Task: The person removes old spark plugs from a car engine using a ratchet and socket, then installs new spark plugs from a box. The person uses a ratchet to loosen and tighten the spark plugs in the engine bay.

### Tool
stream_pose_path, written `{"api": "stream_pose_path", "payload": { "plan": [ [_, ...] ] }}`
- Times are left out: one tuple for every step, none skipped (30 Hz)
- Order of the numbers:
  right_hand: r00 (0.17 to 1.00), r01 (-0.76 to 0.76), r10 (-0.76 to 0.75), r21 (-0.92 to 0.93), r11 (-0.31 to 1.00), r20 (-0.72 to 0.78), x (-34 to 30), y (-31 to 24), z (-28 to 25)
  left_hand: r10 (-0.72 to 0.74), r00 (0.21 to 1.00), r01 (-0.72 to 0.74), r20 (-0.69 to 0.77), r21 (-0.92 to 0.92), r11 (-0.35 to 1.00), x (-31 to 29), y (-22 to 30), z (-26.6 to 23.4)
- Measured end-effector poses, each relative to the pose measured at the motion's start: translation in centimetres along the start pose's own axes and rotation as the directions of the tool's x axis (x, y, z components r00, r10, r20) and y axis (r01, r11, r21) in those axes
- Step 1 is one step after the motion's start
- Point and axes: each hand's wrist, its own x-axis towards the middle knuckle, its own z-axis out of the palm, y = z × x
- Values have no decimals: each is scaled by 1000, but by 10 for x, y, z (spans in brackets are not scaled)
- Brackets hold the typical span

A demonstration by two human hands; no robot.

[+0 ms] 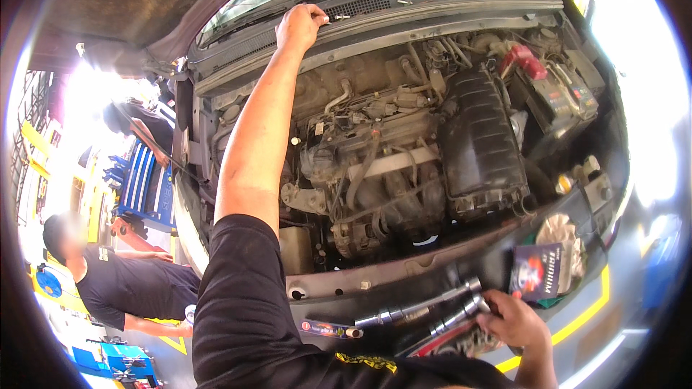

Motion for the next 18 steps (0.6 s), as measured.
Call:
{"api": "stream_pose_path", "payload": {
  "plan": [
    [1000,27,-27,-21,999,-15,0,-1,0,-4,1000,3,5,17,1000,-1,1,0],
    [1000,0,1,-16,1000,1,0,-2,-1,-2,1000,2,12,34,999,-2,1,1],
    [1000,-27,27,-12,1000,16,0,-2,-1,-14,1000,14,5,17,1000,-4,0,2],
    [998,-62,62,4,998,27,0,-2,-1,-20,1000,20,-2,-1,1000,-5,0,3],
    [998,-49,49,-3,999,32,1,-2,-1,-9,1000,9,-29,-19,1000,-7,-2,4],
    [998,-47,47,2,999,35,1,-1,-1,-9,1000,9,-24,-8,1000,-9,-3,4],
    [997,-67,66,28,997,43,1,-1,-1,8,999,-8,-40,1,1000,-10,-5,2],
    [1000,-20,20,-11,1000,24,1,0,-1,13,999,-13,-42,17,1000,-11,-6,-1],
    [1000,5,-4,-31,1000,12,1,2,-1,10,993,-17,-115,-66,998,-12,-5,-5],
    [1000,28,-28,-51,998,0,1,4,0,-12,985,-13,-172,-143,990,-14,-4,-11],
    [999,37,-37,-24,999,-5,2,6,1,-65,979,23,-191,-218,976,-18,-1,-16],
    [999,45,-44,5,999,-12,2,9,1,12,930,-85,-367,-183,979,-21,2,-24],
    [999,47,-47,35,998,-17,3,12,2,50,889,-167,-455,-221,961,-29,7,-28],
    [996,79,-78,22,997,-33,4,15,3,54,851,-218,-522,-258,941,-39,11,-32],
    [994,102,-101,13,995,-45,6,18,4,41,890,-213,-453,-335,918,-54,16,-29],
    [995,80,-79,11,997,-58,7,21,6,123,919,-251,-376,-315,915,-74,20,-22],
    [998,54,-54,11,998,-25,9,24,7,141,982,-168,-122,-252,953,-93,22,-14],
    [986,144,-145,-15,989,-83,8,26,11,171,978,-148,118,-183,972,-112,21,-4]
  ]
}}
